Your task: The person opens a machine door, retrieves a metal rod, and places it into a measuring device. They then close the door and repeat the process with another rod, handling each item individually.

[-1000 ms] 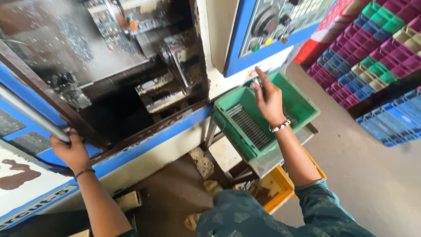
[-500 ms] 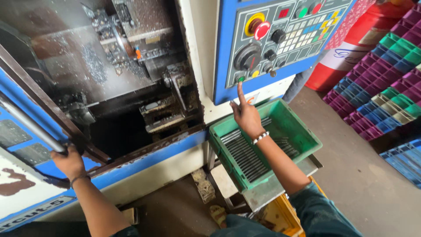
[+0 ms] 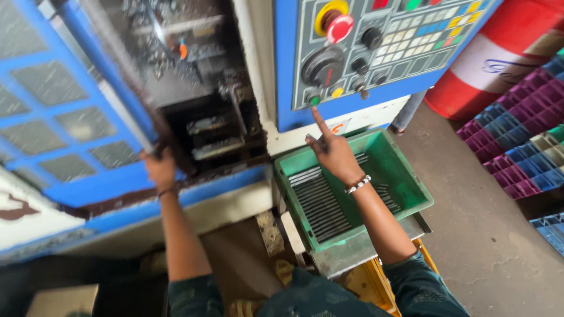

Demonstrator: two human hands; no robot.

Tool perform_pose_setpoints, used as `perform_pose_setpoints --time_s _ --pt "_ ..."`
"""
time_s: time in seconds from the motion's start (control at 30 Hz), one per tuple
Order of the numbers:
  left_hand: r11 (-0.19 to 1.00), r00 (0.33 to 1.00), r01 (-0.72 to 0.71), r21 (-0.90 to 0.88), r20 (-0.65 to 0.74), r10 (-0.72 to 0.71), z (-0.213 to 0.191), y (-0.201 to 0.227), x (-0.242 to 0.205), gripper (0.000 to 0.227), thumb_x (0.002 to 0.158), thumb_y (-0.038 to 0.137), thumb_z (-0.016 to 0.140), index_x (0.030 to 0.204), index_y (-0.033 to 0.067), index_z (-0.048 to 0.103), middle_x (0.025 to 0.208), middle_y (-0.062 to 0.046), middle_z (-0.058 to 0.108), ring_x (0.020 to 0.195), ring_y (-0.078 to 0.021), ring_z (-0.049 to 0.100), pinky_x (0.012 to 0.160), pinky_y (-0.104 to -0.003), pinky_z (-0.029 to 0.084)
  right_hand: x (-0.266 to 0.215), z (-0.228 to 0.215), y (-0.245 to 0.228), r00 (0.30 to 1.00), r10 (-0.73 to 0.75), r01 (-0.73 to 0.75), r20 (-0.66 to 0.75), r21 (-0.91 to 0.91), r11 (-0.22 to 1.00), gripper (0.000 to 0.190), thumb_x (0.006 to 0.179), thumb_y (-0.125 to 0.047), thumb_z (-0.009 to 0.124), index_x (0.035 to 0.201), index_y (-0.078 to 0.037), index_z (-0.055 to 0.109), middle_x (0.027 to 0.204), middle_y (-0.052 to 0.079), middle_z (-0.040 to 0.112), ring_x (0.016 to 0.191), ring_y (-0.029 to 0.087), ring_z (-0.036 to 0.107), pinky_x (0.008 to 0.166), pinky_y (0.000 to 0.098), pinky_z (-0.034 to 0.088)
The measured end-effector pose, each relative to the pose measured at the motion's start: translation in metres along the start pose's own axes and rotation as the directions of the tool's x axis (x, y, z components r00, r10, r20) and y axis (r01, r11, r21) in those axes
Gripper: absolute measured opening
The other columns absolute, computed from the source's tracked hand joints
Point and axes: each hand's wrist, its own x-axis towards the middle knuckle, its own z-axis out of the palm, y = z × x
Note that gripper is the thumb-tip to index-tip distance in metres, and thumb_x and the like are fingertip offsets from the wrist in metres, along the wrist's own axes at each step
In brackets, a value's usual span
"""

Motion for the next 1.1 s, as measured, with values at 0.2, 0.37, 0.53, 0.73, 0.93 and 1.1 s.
perform_pose_setpoints --time_s 0.2,0.37,0.53,0.73,0.93,1.1 --pt "0.986 0.979 -0.167 -0.025 0.116 0.168 0.081 0.034 -0.058 0.079 0.092 0.027 0.080 0.149 -0.0064 0.037 0.140 -0.028 0.058 0.132 -0.0407 0.055 0.113 -0.043 0.042 -0.044 0.083 0.085 0.916 0.160 -0.398 0.368 0.779 0.485 0.032 0.108 -0.027 0.056 0.133 -0.007 0.060 0.077 0.004 0.065 0.061 0.014 0.057 0.054 0.0309 0.044" --pt "0.915 0.907 -0.324 -0.241 0.196 0.373 0.123 0.081 -0.104 0.064 0.101 0.016 0.079 0.148 -0.0012 0.040 0.133 -0.018 0.066 0.126 -0.0338 0.064 0.114 -0.040 0.047 -0.130 0.168 0.154 0.539 0.180 -0.550 0.823 0.506 -0.665 0.029 0.106 -0.032 0.050 0.129 -0.018 0.062 0.081 0.006 0.062 0.059 0.013 0.055 0.052 0.0278 0.045" --pt "0.831 0.824 -0.489 -0.265 0.171 0.540 0.150 0.113 -0.129 0.065 0.098 0.007 0.078 0.142 -0.0093 0.034 0.129 -0.025 0.060 0.119 -0.0384 0.059 0.102 -0.042 0.048 -0.165 0.162 0.164 0.452 0.105 -0.638 0.886 0.404 -0.655 0.022 0.108 -0.016 0.050 0.130 -0.019 0.051 0.090 0.007 0.061 0.073 0.018 0.058 0.061 0.0300 0.048" --pt "0.945 0.870 -0.173 -0.277 0.407 0.278 0.172 0.121 -0.150 0.024 0.106 0.014 0.075 0.121 0.0049 0.060 0.110 -0.015 0.074 0.103 -0.0229 0.075 0.090 -0.034 0.065 -0.140 0.080 0.117 0.562 -0.105 -0.787 0.820 0.491 -0.373 0.056 0.099 -0.017 0.059 0.151 -0.029 0.042 0.092 0.004 0.062 0.068 0.012 0.059 0.059 0.0310 0.050" --pt "0.911 0.900 -0.259 -0.323 0.261 0.348 0.148 0.133 -0.170 0.036 0.100 0.012 0.075 0.126 0.0002 0.053 0.118 -0.015 0.063 0.110 -0.0263 0.066 0.090 -0.035 0.060 -0.092 0.075 0.112 0.409 -0.090 -0.467 0.908 0.293 0.834 0.021 0.100 -0.022 0.071 0.115 -0.008 0.070 0.071 0.006 0.060 0.057 0.017 0.051 0.052 0.0388 0.042" --pt "0.956 0.826 -0.101 -0.276 0.512 0.235 0.058 0.136 -0.227 0.027 0.103 0.008 0.067 0.129 0.0075 0.061 0.118 -0.008 0.070 0.110 -0.0195 0.070 0.092 -0.031 0.057 -0.095 0.108 0.093 0.830 -0.003 0.010 0.558 -0.009 1.000 0.021 0.095 -0.022 0.073 0.098 -0.002 0.069 0.071 0.014 0.060 0.059 0.032 0.056 0.058 0.0421 0.044"
